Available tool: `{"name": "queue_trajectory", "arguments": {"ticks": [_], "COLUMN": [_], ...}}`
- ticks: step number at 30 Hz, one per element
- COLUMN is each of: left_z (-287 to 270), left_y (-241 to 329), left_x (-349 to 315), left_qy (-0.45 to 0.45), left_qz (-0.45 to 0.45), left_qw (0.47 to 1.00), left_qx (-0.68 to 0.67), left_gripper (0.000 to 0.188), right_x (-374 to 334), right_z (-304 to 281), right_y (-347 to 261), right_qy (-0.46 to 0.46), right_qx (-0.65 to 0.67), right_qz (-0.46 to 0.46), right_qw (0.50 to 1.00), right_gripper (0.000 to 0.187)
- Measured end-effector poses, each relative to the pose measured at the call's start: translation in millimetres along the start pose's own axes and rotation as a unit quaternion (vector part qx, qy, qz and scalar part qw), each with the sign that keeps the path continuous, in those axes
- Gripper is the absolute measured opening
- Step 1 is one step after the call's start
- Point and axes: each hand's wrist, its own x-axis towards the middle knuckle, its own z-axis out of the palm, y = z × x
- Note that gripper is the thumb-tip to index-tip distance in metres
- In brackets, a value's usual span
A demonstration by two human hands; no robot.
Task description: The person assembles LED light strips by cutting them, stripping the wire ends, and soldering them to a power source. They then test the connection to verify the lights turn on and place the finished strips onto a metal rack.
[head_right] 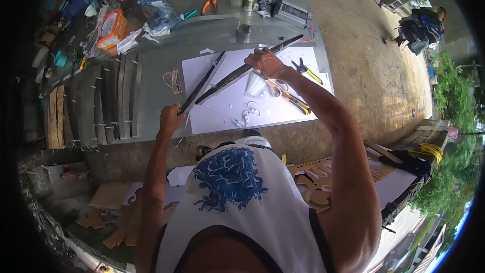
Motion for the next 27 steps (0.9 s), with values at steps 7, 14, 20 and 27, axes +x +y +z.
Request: {"name": "queue_trajectory", "arguments": {"ticks": [7, 14, 20, 27], "left_z": [6, -2, 78, 98], "left_y": [-3, 64, 91, 105], "left_x": [4, -23, -102, -80], "left_qy": [0.066, 0.291, 0.286, 0.28], "left_qz": [-0.088, -0.195, -0.275, -0.281], "left_qw": [0.993, 0.934, 0.913, 0.907], "left_qx": [0.031, 0.066, -0.092, -0.143], "left_gripper": [0.041, 0.034, 0.032, 0.049], "right_x": [18, 14, 17, 5], "right_z": [33, 66, 22, 35], "right_y": [46, 76, 34, -63], "right_qy": [0.054, -0.001, 0.106, 0.03], "right_qx": [0.074, 0.112, 0.134, 0.389], "right_qz": [-0.044, -0.039, -0.078, -0.11], "right_qw": [0.995, 0.993, 0.982, 0.914], "right_gripper": [0.038, 0.042, 0.047, 0.033]}}
